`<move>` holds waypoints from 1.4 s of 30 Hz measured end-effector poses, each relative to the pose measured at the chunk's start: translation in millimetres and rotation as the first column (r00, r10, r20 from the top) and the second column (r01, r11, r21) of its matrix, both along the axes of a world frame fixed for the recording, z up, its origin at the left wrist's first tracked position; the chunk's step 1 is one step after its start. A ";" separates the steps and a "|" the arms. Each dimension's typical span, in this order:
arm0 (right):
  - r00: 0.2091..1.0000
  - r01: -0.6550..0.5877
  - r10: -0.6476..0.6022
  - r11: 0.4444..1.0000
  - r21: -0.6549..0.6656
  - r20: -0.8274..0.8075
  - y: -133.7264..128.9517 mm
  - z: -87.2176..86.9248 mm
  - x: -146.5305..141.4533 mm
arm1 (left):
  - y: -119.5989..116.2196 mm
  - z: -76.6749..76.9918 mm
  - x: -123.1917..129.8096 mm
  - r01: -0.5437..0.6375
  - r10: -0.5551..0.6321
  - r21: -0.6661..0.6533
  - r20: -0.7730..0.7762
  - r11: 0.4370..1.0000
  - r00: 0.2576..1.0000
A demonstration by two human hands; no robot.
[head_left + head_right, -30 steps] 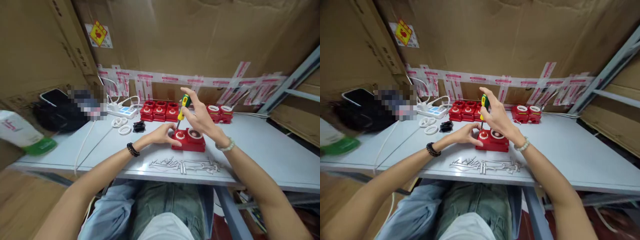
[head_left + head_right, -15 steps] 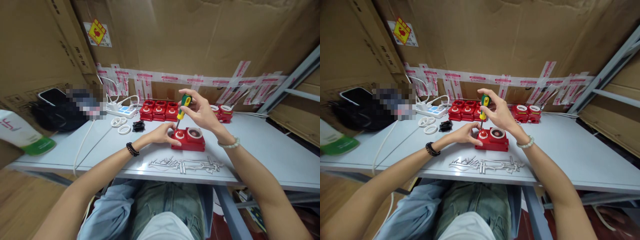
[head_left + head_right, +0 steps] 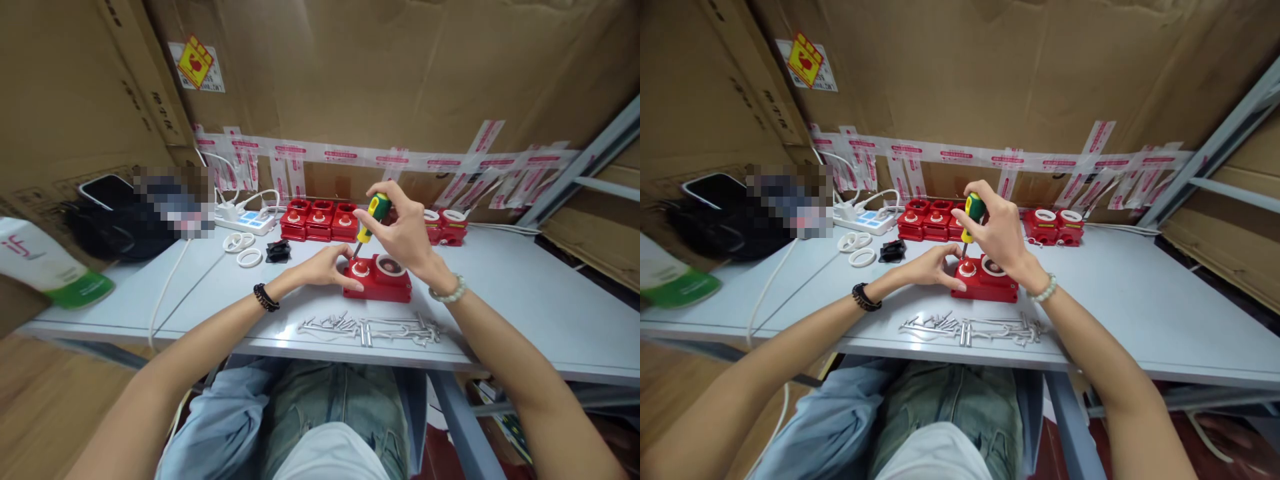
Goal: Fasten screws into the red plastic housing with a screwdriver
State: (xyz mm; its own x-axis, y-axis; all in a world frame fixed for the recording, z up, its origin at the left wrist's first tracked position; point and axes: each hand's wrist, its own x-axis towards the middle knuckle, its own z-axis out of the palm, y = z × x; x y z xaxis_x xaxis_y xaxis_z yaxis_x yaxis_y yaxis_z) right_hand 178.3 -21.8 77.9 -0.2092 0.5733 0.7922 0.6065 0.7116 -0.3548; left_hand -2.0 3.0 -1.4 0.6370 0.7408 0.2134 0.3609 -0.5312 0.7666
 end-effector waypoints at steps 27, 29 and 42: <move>0.933 -0.360 0.340 0.900 -0.247 -0.120 0.7 9.6 14.3 | -1.3 1.4 0.4 0.002 -0.002 -0.005 -0.022 1.000 1.000; 0.954 -0.297 0.281 0.928 -0.223 -0.102 -2.0 8.9 8.8 | -1.3 1.9 0.8 0.014 -0.014 0.003 -0.016 1.000 1.000; 0.999 0.047 -0.047 0.996 -0.072 0.011 -10.2 5.7 -2.7 | -1.0 4.5 0.9 0.004 -0.002 0.032 -0.048 0.999 0.999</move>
State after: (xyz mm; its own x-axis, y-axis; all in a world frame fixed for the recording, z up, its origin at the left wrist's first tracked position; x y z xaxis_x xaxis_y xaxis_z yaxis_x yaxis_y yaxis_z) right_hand 175.7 -32.0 83.6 -0.1877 0.6379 0.7469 0.6420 0.6551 -0.3983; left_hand -1.1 2.0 3.0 0.6492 0.7323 0.2057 0.3956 -0.5560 0.7310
